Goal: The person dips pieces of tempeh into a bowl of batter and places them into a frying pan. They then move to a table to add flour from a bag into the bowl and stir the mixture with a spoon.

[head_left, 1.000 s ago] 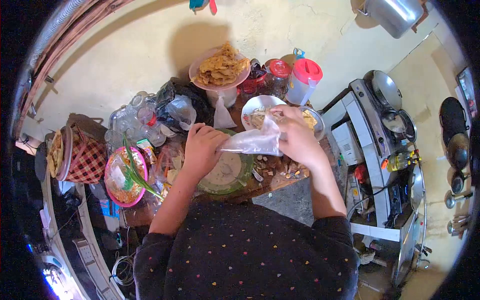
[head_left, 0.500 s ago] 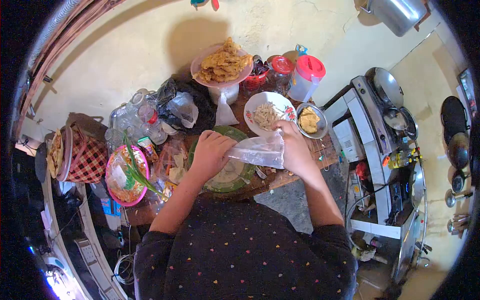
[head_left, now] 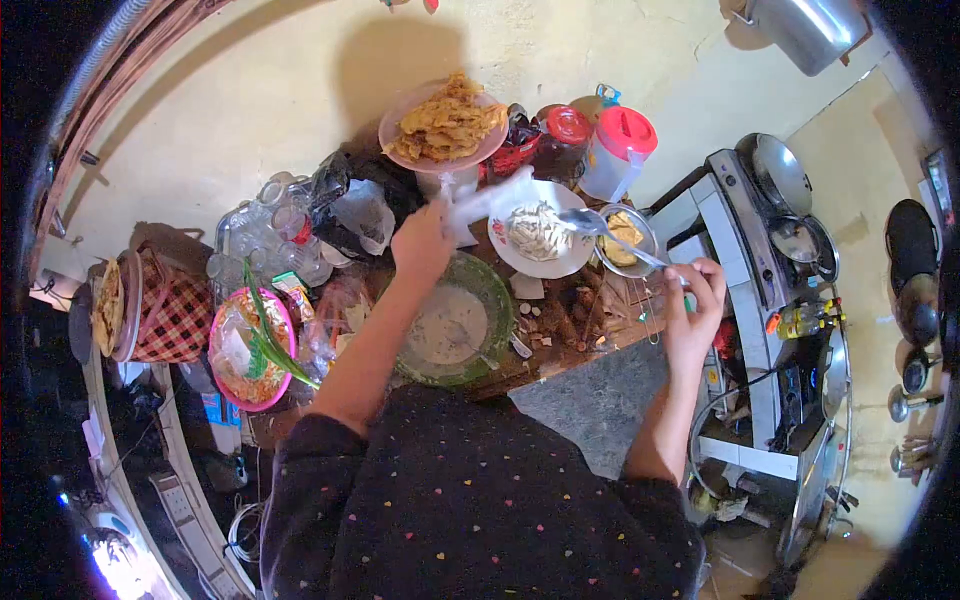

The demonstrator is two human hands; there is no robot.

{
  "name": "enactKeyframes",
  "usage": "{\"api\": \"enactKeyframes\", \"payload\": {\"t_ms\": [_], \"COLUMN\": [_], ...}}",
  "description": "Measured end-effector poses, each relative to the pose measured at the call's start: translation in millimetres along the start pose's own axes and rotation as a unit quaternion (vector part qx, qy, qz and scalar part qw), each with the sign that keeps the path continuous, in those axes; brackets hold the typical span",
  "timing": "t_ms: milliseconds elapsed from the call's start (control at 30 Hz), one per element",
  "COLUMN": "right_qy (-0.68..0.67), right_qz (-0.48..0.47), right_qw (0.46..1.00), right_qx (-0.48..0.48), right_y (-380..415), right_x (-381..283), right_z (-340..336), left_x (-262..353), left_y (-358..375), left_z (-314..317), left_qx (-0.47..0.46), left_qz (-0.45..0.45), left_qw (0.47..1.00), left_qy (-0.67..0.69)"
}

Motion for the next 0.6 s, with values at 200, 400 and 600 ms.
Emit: {"api": "enactKeyframes", "payload": {"t_ms": [200,400,600], "right_qy": [-0.183,-0.403,-0.481], "right_qz": [0.172,0.44,0.509], "right_qw": [0.968,0.802,0.703], "right_qx": [0.003,-0.029,-0.122], "right_y": [46.1,128.4,177.3], "right_x": [92.0,126.3,125.0], "right_z": [16.7,73.2,115.1], "left_x": [-3.0,-14.9,-3.0], "left_y": [-18.1,-21.9,-8.2], "left_z": [80.5,156.9,135.3], "left_qx": [-0.078,-0.193,-0.253], "left_qz": [-0.01,-0.071,-0.056], "left_qw": [0.978,0.97,0.965], "left_qy": [-0.193,-0.129,-0.036]}}
Point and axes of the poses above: each hand's wrist, its own y-axis away from the middle knuckle, its own z-axis out of the palm, x = y × z, the point moved 9 cm from there along -y, towards the middle knuckle, and after that the axes turned 1 degree about x, right-handed, at the moved point
